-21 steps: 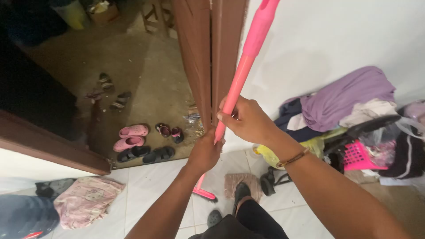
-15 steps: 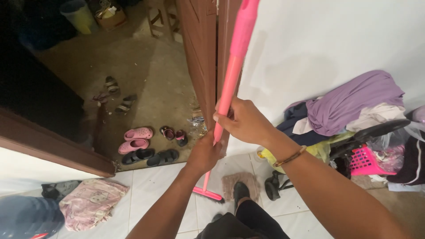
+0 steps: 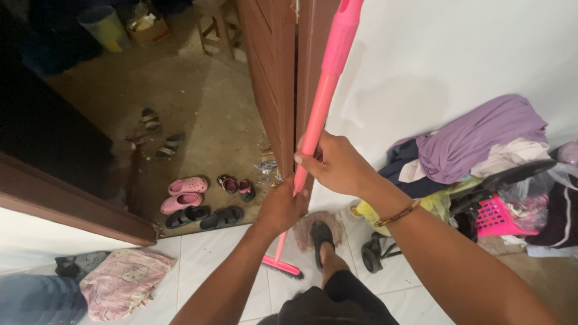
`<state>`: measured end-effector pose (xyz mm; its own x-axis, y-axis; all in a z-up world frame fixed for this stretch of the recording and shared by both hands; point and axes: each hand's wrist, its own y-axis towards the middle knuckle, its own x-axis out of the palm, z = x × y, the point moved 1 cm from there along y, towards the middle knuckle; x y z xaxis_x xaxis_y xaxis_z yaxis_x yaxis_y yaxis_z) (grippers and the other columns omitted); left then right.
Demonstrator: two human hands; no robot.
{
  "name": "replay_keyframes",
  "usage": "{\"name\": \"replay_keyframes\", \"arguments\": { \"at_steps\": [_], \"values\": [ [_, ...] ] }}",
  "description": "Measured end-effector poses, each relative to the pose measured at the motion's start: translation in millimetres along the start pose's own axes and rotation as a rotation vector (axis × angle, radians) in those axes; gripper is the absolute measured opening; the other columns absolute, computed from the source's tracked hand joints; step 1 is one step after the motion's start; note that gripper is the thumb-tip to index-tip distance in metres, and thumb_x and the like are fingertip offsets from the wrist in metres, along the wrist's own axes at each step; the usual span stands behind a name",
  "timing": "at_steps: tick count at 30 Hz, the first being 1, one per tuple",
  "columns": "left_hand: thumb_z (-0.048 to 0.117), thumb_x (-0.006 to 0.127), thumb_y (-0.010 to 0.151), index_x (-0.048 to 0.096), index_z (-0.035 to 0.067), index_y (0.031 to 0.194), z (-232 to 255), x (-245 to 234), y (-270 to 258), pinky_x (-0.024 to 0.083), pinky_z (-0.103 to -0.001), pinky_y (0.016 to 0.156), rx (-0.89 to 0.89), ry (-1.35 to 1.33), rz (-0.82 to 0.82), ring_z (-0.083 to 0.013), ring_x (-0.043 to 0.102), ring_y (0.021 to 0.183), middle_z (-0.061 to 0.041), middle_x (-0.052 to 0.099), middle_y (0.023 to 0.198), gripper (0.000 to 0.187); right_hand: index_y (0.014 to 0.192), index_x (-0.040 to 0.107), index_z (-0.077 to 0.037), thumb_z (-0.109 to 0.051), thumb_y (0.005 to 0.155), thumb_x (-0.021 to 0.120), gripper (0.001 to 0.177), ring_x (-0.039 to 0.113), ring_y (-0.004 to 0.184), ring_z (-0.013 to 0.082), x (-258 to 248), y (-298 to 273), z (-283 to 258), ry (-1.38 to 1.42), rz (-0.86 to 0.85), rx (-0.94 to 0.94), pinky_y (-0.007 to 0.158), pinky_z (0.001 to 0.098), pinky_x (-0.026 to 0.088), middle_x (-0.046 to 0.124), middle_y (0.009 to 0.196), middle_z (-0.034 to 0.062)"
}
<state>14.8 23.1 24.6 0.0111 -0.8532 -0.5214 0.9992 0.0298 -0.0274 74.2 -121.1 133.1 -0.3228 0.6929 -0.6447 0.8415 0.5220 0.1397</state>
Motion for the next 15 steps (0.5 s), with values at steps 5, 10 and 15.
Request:
{"name": "replay_keyframes", "arguments": {
  "at_steps": [5,10,15],
  "values": [
    [0.022,0.058,0.092,0.06,0.006,0.116,-3.7,2.9,-3.6,0.056,-0.048,0.076,0.009,-0.011,0.009,-0.0389,0.074,0.083,-0.022,0.073,0.085,0.029,0.103,0.066,-0.004,-0.023,0.091,0.07,0.022,0.069,0.066,0.0185,-1.5,-4.2,2.7,-0.001,0.002,-0.056,0.06,0.0345,0.054,0.071,0.073,0.0101],
    [0.017,0.062,0.091,0.059,0.006,0.125,-10.8,-0.7,-8.2,0.054,-0.052,0.08,0.099,0.035,0.103,-0.0469,0.067,0.098,-0.027,0.071,0.1,0.037,0.101,0.068,-0.004,-0.024,0.092,0.069,0.022,0.064,0.062,0.0185,0.7,-5.2,-14.2,0.023,-0.049,-0.024,0.058,0.036,0.051,0.068,0.07,0.0107],
    [0.016,0.061,0.092,0.055,0.004,0.129,-34.1,2.0,-13.1,0.051,-0.055,0.088,0.052,0.075,0.106,-0.0494,0.063,0.107,-0.03,0.069,0.11,0.039,0.1,0.069,-0.004,-0.025,0.093,0.07,0.022,0.063,0.062,0.0165,17.3,-7.7,-7.6,0.053,-0.059,-0.114,0.06,0.0335,0.052,0.066,0.068,0.0094]
  ]
}}
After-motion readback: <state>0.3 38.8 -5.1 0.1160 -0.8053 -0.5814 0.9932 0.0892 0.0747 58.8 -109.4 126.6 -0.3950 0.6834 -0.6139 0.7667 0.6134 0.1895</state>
